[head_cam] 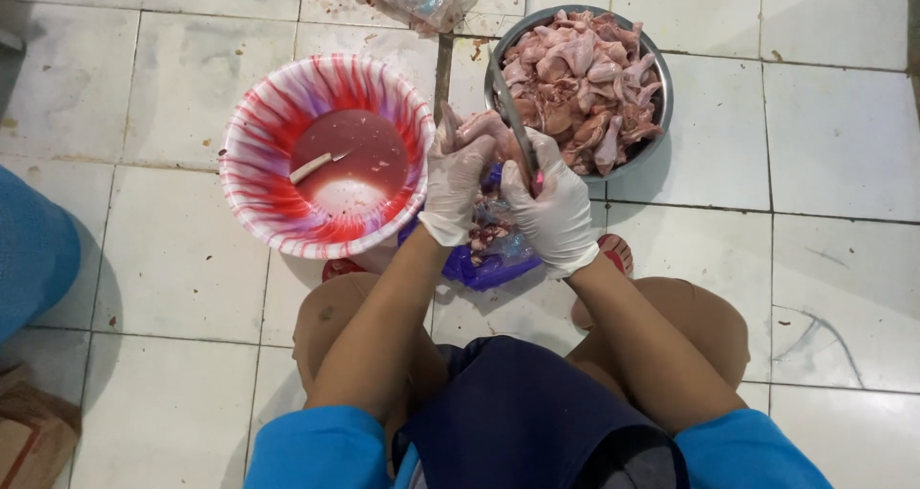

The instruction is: Cutting and trimming raw chicken pieces using a knife while sitting on the floor

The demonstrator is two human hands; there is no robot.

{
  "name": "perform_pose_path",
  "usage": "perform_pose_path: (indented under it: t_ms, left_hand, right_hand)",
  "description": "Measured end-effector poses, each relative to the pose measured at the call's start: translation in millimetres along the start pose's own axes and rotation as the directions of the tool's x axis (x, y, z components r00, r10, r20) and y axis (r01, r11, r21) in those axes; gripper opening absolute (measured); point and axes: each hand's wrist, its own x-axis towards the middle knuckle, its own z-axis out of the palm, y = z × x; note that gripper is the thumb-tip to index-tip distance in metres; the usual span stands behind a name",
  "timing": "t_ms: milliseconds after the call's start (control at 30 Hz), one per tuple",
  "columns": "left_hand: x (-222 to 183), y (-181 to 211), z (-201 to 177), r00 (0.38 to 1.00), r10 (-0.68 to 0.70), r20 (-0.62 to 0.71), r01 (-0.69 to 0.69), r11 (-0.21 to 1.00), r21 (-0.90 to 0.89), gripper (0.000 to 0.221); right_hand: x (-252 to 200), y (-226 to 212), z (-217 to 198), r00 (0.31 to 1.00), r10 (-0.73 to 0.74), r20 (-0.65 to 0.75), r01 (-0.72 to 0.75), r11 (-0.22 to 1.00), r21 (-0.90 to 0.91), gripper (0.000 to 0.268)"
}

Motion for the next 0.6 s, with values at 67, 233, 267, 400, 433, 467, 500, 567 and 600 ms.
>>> perform_pose_path:
  t_ms: [67,233,267,400,433,467,500,567,600]
  left_hand:
    - [-19.1,41.7,11.7,0.990,-0.021,0.141,0.009,0.996,0.090,0.014]
    - [-49.7,99.9,26.3,0.966,-0.087,0.245,0.070,0.995,0.078,0.038]
    - [-52.9,107.9,30.2,0.964,-0.093,0.247,0.085,0.995,0.045,0.048]
    - [-43.6,61.3,33.3,0.982,-0.073,0.175,0.076,0.997,-0.010,0.029]
    - [-48.2,78.9,39.2,0.990,-0.130,0.060,0.120,0.982,0.144,0.027]
    - [-52.3,96.8,45.1,0.984,-0.167,-0.061,0.178,0.941,0.289,0.024]
    - [-44.2,86.9,40.1,0.984,-0.167,-0.062,0.178,0.941,0.289,0.024]
    - [-30.0,66.3,29.1,0.988,-0.104,-0.113,0.135,0.937,0.323,0.016]
    - [-27.8,59.9,27.0,0.988,-0.105,-0.116,0.137,0.937,0.321,0.016]
  right_hand:
    - [1.0,4.3,-1.1,0.999,-0.013,-0.035,0.015,0.997,0.082,0.029]
    - [-0.3,-4.0,-8.1,0.998,-0.021,-0.058,0.025,0.998,0.061,0.029]
    - [0.1,-1.0,-7.9,0.999,-0.005,-0.051,0.008,0.998,0.059,0.031]
    - [-8.6,-15.4,-4.0,1.000,0.022,-0.018,-0.020,0.994,0.111,0.030]
    - [-7.0,-11.5,-3.7,1.000,-0.004,-0.018,0.005,0.997,0.079,0.034]
    - [-4.9,-7.8,-3.0,0.999,-0.030,-0.018,0.031,0.998,0.048,0.037]
    - [-4.3,-9.1,-2.3,0.999,-0.031,-0.017,0.031,0.998,0.048,0.037]
    - [-5.4,-11.1,-1.0,0.998,-0.068,-0.004,0.068,0.998,0.011,0.038]
    - [-6.1,-8.8,1.1,0.998,-0.067,-0.001,0.067,0.998,0.010,0.038]
